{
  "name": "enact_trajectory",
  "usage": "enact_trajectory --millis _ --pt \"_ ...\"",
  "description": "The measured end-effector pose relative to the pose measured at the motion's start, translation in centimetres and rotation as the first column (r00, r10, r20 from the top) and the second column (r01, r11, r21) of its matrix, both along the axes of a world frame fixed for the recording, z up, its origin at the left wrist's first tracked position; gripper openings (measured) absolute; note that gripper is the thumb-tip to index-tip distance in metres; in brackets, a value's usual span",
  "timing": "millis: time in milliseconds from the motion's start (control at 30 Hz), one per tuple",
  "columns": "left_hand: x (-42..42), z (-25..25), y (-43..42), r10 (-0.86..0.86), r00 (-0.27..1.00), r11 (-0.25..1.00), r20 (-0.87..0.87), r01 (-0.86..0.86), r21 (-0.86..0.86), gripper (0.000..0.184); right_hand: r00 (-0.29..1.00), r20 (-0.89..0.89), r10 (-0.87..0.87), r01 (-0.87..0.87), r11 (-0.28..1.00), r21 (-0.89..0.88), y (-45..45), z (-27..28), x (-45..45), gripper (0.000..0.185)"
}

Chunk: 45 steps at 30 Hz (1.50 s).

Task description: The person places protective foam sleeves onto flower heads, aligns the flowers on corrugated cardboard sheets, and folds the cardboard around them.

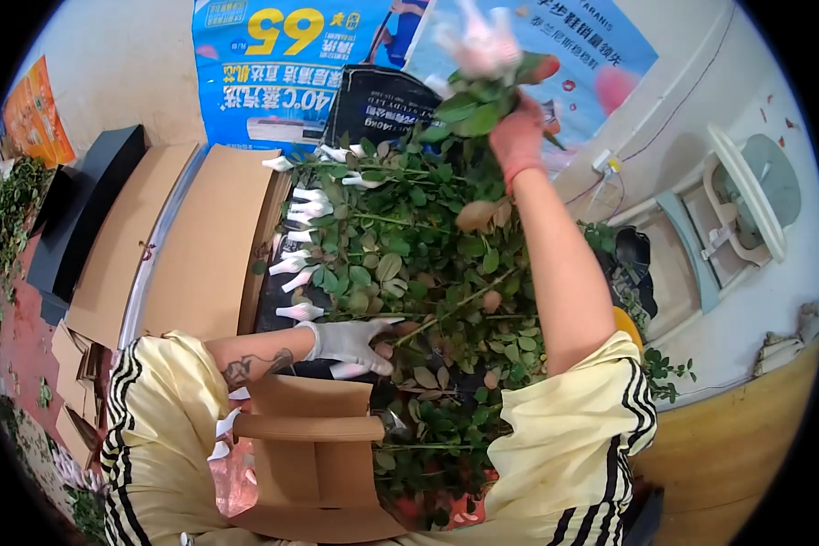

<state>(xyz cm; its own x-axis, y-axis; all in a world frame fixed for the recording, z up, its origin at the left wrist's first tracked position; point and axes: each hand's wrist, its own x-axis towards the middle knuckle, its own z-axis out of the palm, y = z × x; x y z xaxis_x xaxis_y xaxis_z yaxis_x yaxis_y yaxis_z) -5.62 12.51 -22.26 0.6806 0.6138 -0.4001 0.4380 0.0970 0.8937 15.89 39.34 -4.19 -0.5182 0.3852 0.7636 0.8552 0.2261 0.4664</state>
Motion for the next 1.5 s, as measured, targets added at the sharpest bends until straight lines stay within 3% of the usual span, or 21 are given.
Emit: enact_trajectory --millis 33,67,100,167,233,300,367,433,467,567,633,700,767,833,867,933,1033,1167,1300,1467,1500 --pt "0.4 -0.5 0.3 -0.036 0.999 0.999 0.013 0.035 0.040 0.069 0.966 -0.257 0.020 -0.053 0.991 -0.121 2.3 1.7 1.9 0.039" --pt "0.6 -0.3 0.6 -0.073 0.997 0.994 0.020 0.071 0.081 0.062 0.835 -0.488 0.252 -0.397 0.891 -0.220 -1.1 5.0 1.7 0.041" --pt "0.1 0.0 0.7 -0.033 0.999 0.989 0.037 0.028 0.144 0.051 0.703 -0.632 0.328 -0.569 0.792 -0.222 -0.2 6.1 3.2 0.037" --pt "-1.5 2.6 1.5 0.023 0.984 0.935 -0.175 0.041 0.351 0.046 0.207 -0.902 0.379 -0.883 0.469 -0.005 0.9 8.3 6.0 0.029" --pt "-3.4 6.9 1.6 0.287 0.935 0.891 -0.206 -0.183 0.415 0.037 -0.145 -0.939 0.312 -0.932 0.274 0.235 0.8 8.6 7.4 0.025" --pt "-4.4 7.3 3.5 0.401 0.904 0.812 -0.149 -0.275 0.514 0.034 0.167 -0.908 0.383 -0.887 0.460 0.032 -0.1 8.3 7.9 0.025" --pt "-2.8 7.2 4.0 0.343 0.939 0.606 -0.036 -0.193 0.772 0.028 0.469 -0.799 0.377 -0.750 0.647 -0.135 -1.5 7.8 7.6 0.025" --pt "-0.2 8.4 3.6 0.217 0.976 0.468 0.010 -0.114 0.876 0.023 0.662 -0.580 0.476 -0.653 0.745 -0.134 -2.5 5.7 4.5 0.026" --pt "0.9 9.2 2.9 0.219 0.972 0.440 -0.087 -0.019 0.898 0.024 0.733 -0.456 0.504 -0.605 0.790 -0.099 -3.1 4.7 3.0 0.026" --pt "2.1 8.8 2.5 0.279 0.910 0.445 -0.308 0.162 0.881 0.024 0.547 -0.670 0.501 -0.755 0.642 -0.137 -2.7 6.6 2.3 0.029" --pt "0.3 6.6 2.6 0.296 0.920 0.422 -0.256 0.114 0.899 0.023 0.768 -0.424 0.480 -0.542 0.840 -0.030 -3.0 10.6 6.4 0.028" --pt "-2.5 4.9 3.3 0.309 0.915 0.568 -0.260 0.042 0.822 0.022 0.819 -0.493 0.292 -0.376 0.923 -0.077 -5.9 16.1 12.0 0.027" --pt "-5.8 2.1 3.9 0.327 0.919 0.569 -0.219 -0.007 0.822 0.020 0.619 -0.684 0.386 -0.500 0.865 0.035 -9.9 19.0 14.7 0.030" --pt "-8.1 -0.2 3.7 0.401 0.864 0.569 -0.304 0.026 0.822 0.021 0.893 -0.447 0.044 0.027 0.988 0.152 -11.6 19.7 18.4 0.033" --pt "-8.6 -1.0 3.8 0.429 0.843 0.569 -0.325 0.027 0.822 0.023 0.896 -0.186 -0.403 0.444 0.816 0.370 -12.0 19.4 19.5 0.036" --pt "-8.1 -2.1 4.1 0.420 0.841 0.570 -0.341 0.048 0.820 0.026 0.875 -0.208 -0.438 0.482 0.830 0.281 -11.8 17.3 19.1 0.040" --pt "-5.6 -1.3 4.3 0.405 0.836 0.564 -0.369 0.089 0.821 0.030 0.974 -0.224 -0.030 0.020 0.999 -0.046 -11.2 14.3 14.9 0.040" --pt "-4.4 -0.4 4.8 0.380 0.806 0.592 -0.455 0.166 0.788 0.036 0.935 -0.307 0.180 -0.237 0.958 -0.160 -12.9 19.4 16.0 0.040" --pt "-7.0 -3.8 4.9 0.433 0.765 0.621 -0.477 0.130 0.773 0.040 0.734 -0.640 0.225 -0.457 0.862 -0.221 -17.6 27.1 21.8 0.040" --pt "-6.5 -3.0 5.0 0.446 0.698 0.668 -0.560 0.157 0.727 0.043 0.073 -0.986 0.148 -0.514 0.853 0.090 -12.4 22.6 30.4 0.046" --pt "-6.5 -2.6 4.9 0.440 0.653 0.671 -0.616 0.216 0.709 0.046 -0.074 -0.990 0.123 -0.704 0.696 0.139 -14.3 23.8 32.3 0.043"
